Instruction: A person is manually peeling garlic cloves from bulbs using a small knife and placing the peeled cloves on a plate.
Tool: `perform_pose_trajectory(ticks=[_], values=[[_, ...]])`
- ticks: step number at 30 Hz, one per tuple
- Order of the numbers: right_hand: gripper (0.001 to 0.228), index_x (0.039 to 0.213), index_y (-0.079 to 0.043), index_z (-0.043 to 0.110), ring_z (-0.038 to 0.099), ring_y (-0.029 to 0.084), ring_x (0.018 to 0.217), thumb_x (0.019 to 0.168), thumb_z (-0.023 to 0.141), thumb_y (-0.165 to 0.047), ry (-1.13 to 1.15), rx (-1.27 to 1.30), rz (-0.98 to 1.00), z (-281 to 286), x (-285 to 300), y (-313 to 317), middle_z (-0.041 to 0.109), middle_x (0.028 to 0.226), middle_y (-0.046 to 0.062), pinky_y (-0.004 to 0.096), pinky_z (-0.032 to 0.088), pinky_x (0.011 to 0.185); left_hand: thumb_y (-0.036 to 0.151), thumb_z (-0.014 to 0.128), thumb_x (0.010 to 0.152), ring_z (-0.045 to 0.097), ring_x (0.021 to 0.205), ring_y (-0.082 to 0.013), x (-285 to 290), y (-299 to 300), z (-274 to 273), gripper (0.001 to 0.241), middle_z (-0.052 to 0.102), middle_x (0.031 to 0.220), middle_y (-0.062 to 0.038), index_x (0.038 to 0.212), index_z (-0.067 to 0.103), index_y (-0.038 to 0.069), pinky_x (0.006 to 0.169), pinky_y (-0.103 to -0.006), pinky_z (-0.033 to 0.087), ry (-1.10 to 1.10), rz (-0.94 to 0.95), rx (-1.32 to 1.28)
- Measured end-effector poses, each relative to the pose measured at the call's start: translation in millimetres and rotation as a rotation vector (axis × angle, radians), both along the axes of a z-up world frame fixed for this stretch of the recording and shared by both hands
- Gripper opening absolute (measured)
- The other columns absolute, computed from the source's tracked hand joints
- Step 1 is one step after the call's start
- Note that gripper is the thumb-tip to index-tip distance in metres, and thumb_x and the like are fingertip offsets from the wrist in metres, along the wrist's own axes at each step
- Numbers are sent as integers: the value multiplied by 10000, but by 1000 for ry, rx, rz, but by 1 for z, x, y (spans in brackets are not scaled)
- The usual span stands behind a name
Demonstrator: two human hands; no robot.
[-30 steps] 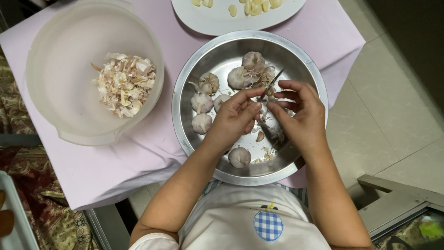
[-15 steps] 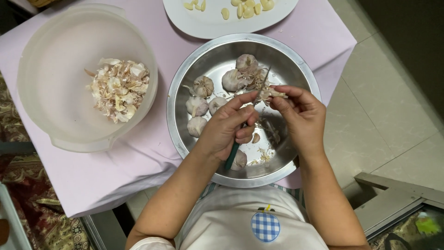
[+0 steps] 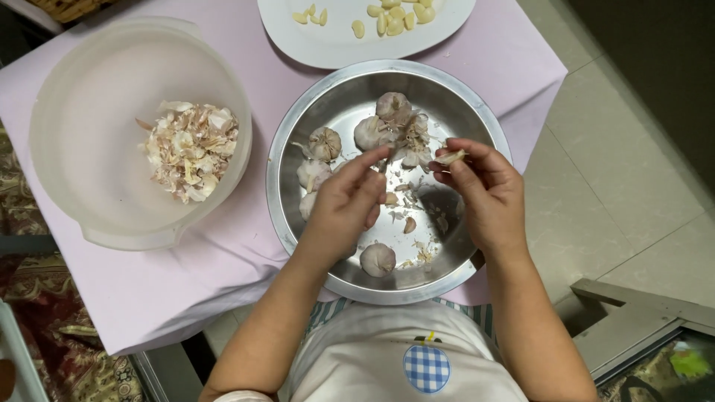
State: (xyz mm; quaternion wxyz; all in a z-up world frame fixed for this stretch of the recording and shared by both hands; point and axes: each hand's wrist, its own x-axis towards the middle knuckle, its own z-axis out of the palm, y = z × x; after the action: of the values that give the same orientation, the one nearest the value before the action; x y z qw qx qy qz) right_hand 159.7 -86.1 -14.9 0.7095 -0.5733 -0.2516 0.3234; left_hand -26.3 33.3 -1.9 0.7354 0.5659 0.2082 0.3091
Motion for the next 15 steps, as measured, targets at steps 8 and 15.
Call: perform_pose_trajectory(ticks=[8,15], values=[[226,1153,-76,641,646,116,814,1097,564,-281,355,-13,129,-1,40,0,644,978,77,117,449,611,226,766,957,676,713,-180,13,12,-8,347,697,795,-114,1260,751,59,602,-315,540,325,30,441],[384,1292,-178,757,597,125,939,1027,507,-60,-590,-437,66,27,133,99,662,1260,21,251,496,829,170,665,948,650,629,-245,26,21,7,117,680,693,-38,845,626,129,538,-416,443,688,-80,719]])
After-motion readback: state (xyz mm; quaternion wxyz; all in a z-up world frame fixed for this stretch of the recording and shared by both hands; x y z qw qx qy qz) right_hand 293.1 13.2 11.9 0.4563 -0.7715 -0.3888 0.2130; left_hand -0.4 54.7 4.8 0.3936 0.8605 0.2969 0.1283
